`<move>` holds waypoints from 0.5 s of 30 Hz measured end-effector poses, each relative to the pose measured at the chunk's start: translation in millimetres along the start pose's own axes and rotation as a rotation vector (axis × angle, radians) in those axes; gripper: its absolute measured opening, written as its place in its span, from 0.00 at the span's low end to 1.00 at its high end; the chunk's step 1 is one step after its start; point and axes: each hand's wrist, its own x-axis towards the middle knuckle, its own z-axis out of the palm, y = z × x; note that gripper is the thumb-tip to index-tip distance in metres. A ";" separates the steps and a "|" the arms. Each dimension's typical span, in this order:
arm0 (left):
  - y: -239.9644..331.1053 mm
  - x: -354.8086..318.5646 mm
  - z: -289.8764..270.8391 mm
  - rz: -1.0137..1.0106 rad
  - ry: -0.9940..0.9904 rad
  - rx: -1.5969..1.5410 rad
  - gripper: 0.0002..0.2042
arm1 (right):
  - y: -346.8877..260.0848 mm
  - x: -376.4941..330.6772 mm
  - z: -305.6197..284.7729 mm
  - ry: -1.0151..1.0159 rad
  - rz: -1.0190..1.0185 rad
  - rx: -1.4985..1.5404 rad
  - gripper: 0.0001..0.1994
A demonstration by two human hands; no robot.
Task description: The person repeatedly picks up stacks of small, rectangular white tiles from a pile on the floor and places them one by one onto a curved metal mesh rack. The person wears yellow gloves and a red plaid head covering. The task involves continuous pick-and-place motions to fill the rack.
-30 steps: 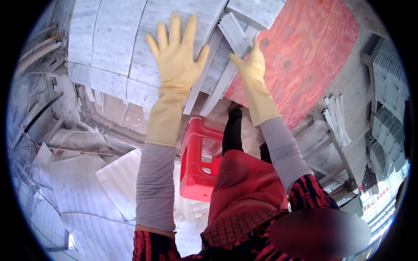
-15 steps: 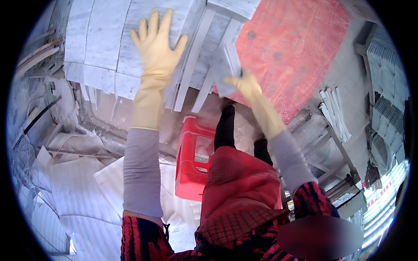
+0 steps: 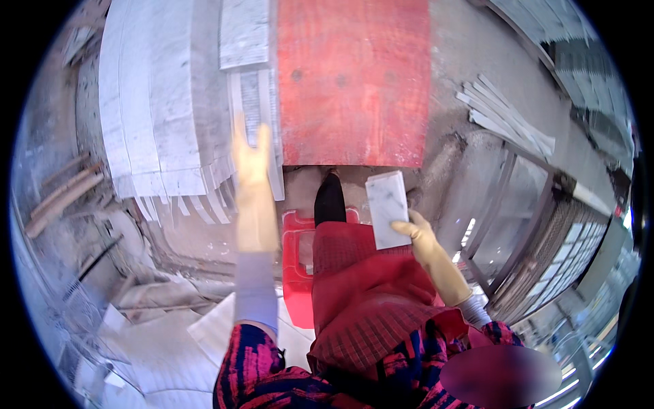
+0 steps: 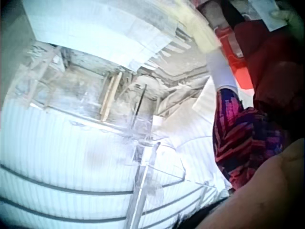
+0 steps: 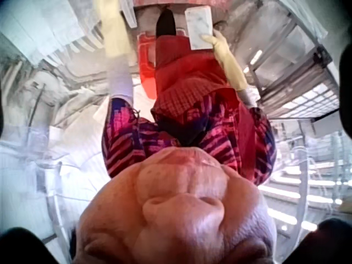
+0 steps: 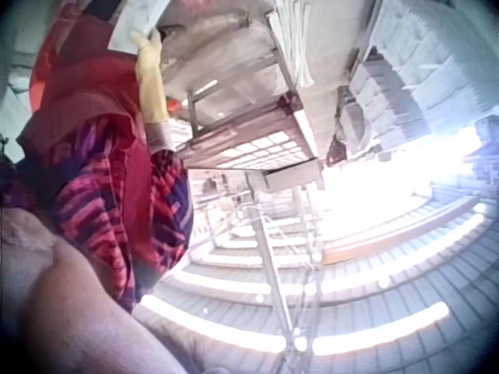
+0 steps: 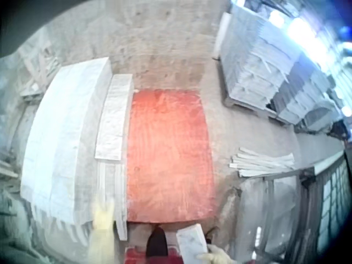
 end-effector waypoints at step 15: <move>432.6 -405.9 134.4 -0.550 -1.397 -1.441 0.42 | 28.9 -256.5 -246.0 -0.454 -0.263 0.826 0.38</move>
